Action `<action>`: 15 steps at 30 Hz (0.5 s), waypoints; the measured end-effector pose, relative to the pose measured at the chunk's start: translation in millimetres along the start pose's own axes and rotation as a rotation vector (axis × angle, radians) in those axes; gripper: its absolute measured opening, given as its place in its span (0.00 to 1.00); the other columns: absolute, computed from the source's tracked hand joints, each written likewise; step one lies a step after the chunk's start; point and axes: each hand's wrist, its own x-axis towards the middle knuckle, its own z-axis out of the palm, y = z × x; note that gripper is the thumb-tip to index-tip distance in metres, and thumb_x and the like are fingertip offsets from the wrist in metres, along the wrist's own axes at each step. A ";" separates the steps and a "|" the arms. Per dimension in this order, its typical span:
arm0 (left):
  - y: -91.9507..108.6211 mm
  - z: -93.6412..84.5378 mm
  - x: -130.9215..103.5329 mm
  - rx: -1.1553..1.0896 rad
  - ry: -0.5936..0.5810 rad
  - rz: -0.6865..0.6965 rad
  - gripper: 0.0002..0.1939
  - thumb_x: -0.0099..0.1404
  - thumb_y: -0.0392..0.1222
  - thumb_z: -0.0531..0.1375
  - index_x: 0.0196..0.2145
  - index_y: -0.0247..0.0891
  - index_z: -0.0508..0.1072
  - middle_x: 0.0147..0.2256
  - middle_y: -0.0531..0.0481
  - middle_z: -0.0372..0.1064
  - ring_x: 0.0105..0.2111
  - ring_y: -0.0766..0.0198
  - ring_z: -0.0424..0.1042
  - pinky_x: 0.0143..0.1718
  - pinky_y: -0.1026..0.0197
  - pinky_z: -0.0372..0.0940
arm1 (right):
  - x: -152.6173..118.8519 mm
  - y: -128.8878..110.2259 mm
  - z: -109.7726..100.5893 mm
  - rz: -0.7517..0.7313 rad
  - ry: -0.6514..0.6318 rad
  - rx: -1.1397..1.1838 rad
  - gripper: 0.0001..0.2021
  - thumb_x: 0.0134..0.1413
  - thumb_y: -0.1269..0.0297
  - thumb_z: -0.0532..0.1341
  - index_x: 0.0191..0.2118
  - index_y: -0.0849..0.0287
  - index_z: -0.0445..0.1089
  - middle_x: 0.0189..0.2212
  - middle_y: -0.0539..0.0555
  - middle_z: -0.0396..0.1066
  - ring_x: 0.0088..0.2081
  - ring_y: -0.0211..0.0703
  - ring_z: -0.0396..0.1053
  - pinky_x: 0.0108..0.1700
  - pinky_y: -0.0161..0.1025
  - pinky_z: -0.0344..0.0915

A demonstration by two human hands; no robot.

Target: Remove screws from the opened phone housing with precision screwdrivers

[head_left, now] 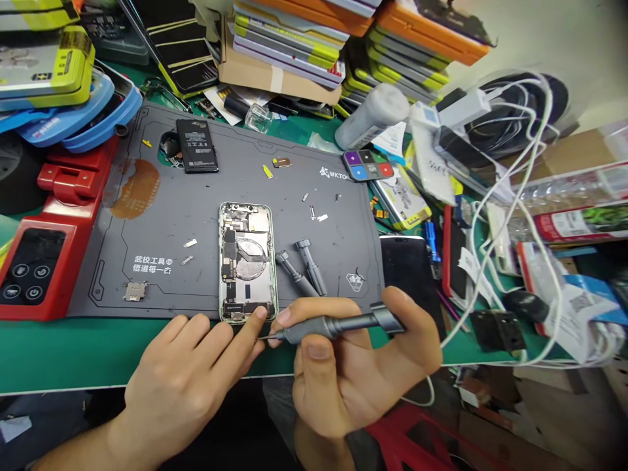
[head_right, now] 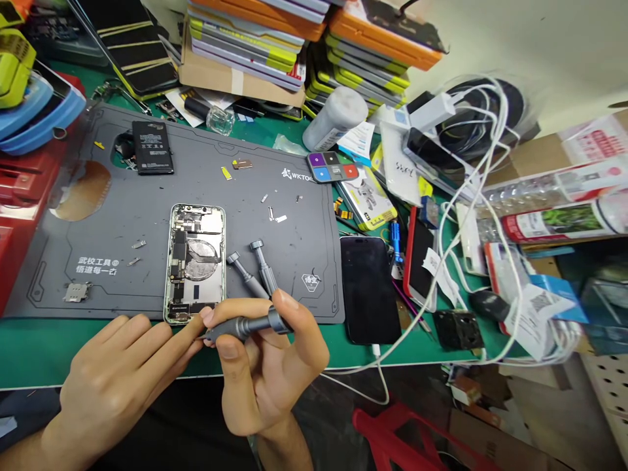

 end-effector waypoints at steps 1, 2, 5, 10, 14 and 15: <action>-0.3 -0.4 0.0 0.004 -0.005 0.007 0.13 0.80 0.34 0.61 0.59 0.29 0.77 0.27 0.56 0.61 0.30 0.59 0.56 0.34 0.52 0.51 | 0.6 -0.1 0.8 -0.004 -0.001 -0.004 0.28 0.69 0.78 0.58 0.70 0.52 0.61 0.39 0.53 0.79 0.30 0.40 0.77 0.29 0.38 0.82; -0.6 -0.7 -0.1 0.009 -0.010 0.013 0.13 0.80 0.34 0.61 0.58 0.28 0.77 0.27 0.56 0.62 0.30 0.59 0.56 0.34 0.52 0.51 | 1.1 -0.2 1.2 -0.003 -0.003 -0.009 0.28 0.69 0.78 0.58 0.70 0.52 0.60 0.39 0.53 0.78 0.31 0.39 0.77 0.29 0.38 0.82; -1.1 -1.6 -1.1 0.014 -0.034 0.021 0.13 0.80 0.34 0.60 0.58 0.29 0.77 0.27 0.56 0.62 0.30 0.59 0.57 0.34 0.52 0.51 | 1.9 0.3 0.9 -0.013 -0.046 0.005 0.29 0.69 0.79 0.58 0.71 0.54 0.58 0.41 0.52 0.78 0.35 0.39 0.79 0.31 0.36 0.82; -0.5 -1.1 -2.5 0.019 -0.043 0.011 0.13 0.80 0.35 0.61 0.58 0.30 0.77 0.27 0.56 0.62 0.29 0.60 0.58 0.34 0.52 0.51 | 1.9 1.7 -0.8 -0.018 -0.067 0.039 0.31 0.67 0.80 0.57 0.71 0.55 0.57 0.42 0.51 0.76 0.37 0.37 0.78 0.33 0.35 0.81; -0.4 -0.5 -2.9 0.016 -0.037 0.012 0.14 0.80 0.35 0.61 0.59 0.30 0.76 0.27 0.56 0.62 0.30 0.60 0.58 0.35 0.52 0.51 | 1.8 1.5 -1.6 -0.012 -0.060 0.027 0.30 0.68 0.79 0.58 0.72 0.54 0.58 0.41 0.51 0.77 0.35 0.39 0.78 0.31 0.36 0.81; -0.5 -0.7 -3.2 0.018 -0.035 0.013 0.14 0.81 0.35 0.60 0.60 0.29 0.76 0.27 0.56 0.62 0.30 0.60 0.57 0.35 0.52 0.51 | 1.7 1.3 -1.7 -0.009 -0.058 0.025 0.30 0.68 0.79 0.58 0.72 0.54 0.58 0.41 0.51 0.77 0.35 0.39 0.78 0.31 0.35 0.81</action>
